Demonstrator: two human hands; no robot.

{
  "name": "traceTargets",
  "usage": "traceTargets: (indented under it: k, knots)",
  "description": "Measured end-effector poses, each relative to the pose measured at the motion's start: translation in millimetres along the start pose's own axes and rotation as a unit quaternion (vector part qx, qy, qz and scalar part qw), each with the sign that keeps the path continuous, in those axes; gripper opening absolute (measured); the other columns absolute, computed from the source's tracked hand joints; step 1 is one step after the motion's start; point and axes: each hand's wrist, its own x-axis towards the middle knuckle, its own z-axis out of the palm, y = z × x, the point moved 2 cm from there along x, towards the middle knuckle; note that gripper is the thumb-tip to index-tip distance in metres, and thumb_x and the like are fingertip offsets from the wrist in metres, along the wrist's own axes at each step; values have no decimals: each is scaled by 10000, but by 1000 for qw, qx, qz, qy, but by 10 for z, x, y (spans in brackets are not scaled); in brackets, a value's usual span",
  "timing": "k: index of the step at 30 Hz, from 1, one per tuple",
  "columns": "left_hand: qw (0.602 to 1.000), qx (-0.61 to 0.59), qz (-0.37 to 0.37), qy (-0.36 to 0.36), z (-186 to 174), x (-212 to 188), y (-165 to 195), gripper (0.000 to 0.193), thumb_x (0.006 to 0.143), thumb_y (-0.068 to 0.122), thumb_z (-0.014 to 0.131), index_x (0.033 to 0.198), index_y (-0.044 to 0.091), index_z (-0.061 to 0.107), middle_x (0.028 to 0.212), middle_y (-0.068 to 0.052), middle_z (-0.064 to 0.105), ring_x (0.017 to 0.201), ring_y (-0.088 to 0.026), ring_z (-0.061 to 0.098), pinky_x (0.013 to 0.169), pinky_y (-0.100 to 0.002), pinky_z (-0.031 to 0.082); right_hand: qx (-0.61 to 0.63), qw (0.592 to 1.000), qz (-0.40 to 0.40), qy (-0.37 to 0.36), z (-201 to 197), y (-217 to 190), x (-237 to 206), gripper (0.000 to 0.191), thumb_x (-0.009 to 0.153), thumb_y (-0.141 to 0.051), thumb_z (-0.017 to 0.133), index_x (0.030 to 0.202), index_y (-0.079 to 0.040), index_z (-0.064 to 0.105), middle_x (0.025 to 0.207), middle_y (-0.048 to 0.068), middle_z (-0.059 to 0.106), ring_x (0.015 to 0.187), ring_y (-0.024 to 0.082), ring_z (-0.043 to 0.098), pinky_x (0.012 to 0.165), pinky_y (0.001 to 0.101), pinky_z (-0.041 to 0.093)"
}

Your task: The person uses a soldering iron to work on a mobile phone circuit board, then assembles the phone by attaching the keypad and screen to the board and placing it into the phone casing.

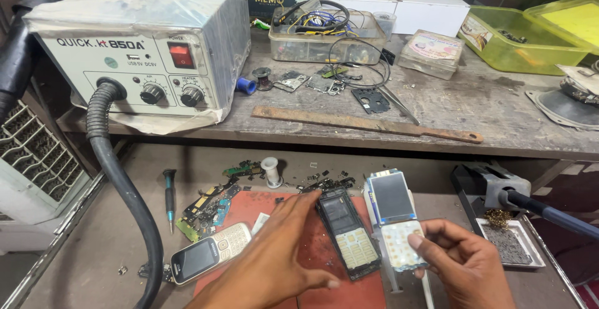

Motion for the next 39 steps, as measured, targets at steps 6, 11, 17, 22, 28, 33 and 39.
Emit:
traceTargets:
  k: [6, 11, 17, 22, 28, 33, 39]
  knots:
    - [999, 14, 51, 0, 174, 145, 78, 1531, 446, 470, 1030, 1560, -47, 115, 1617, -270, 211, 1537, -400, 172, 1217, -464, 219, 24, 999, 19, 17, -134, 28, -26, 250, 808, 22, 725, 1035, 126, 728, 811, 236, 779, 660, 187, 729, 561, 311, 597]
    - [998, 32, 57, 20, 219, 206, 41, 1522, 434, 480, 1040, 1542, -41, 137, 1603, -296, 202, 1531, -424, 157, 1214, -475, 212, 25, 999, 26, 16, -232, 72, -23, 240, 809, 30, 718, 1029, 126, 728, 820, 232, 777, 629, 175, 706, 524, 314, 590]
    - [999, 12, 43, 25, 250, 208, -4, 1439, 486, 452, 1015, 1553, -20, 172, 1571, -257, 310, 1501, -389, 276, 1202, -452, 276, 38, 999, 8, 2, -284, 109, -6, 242, 815, 26, 730, 1030, 138, 731, 798, 251, 769, 577, 155, 659, 464, 287, 555]
    - [997, -15, 56, 45, 253, 191, 12, 1338, 520, 406, 996, 1528, -20, 226, 1533, -242, 373, 1476, -370, 338, 1191, -440, 315, 36, 999, 24, 10, -280, 128, 18, 236, 801, 30, 709, 1015, 129, 717, 775, 243, 769, 573, 160, 694, 463, 304, 567]
    - [990, 12, 114, 82, 136, 116, 83, 1269, 524, 380, 1023, 1498, 14, 296, 1532, -237, 394, 1450, -419, 384, 1154, -479, 329, 18, 999, 34, 12, -225, 133, 28, 243, 818, 13, 723, 1031, 128, 736, 744, 218, 750, 537, 133, 633, 460, 312, 557]
    - [989, -113, 81, 55, 90, 45, 72, 1320, 529, 296, 1018, 1560, 89, 222, 1579, -170, 341, 1372, -343, 480, 1097, -438, 441, 39, 999, 16, -10, -101, 129, 34, 259, 800, 2, 721, 1023, 134, 730, 752, 202, 769, 542, 139, 655, 457, 344, 587]
    - [977, -200, 37, 60, 50, -2, 7, 1450, 521, 212, 1010, 1614, 144, 60, 1648, -111, 184, 1281, -283, 565, 980, -407, 554, 54, 998, 31, -25, 12, 130, 38, 255, 832, 1, 726, 1048, 136, 714, 761, 211, 747, 573, 160, 662, 469, 337, 565]
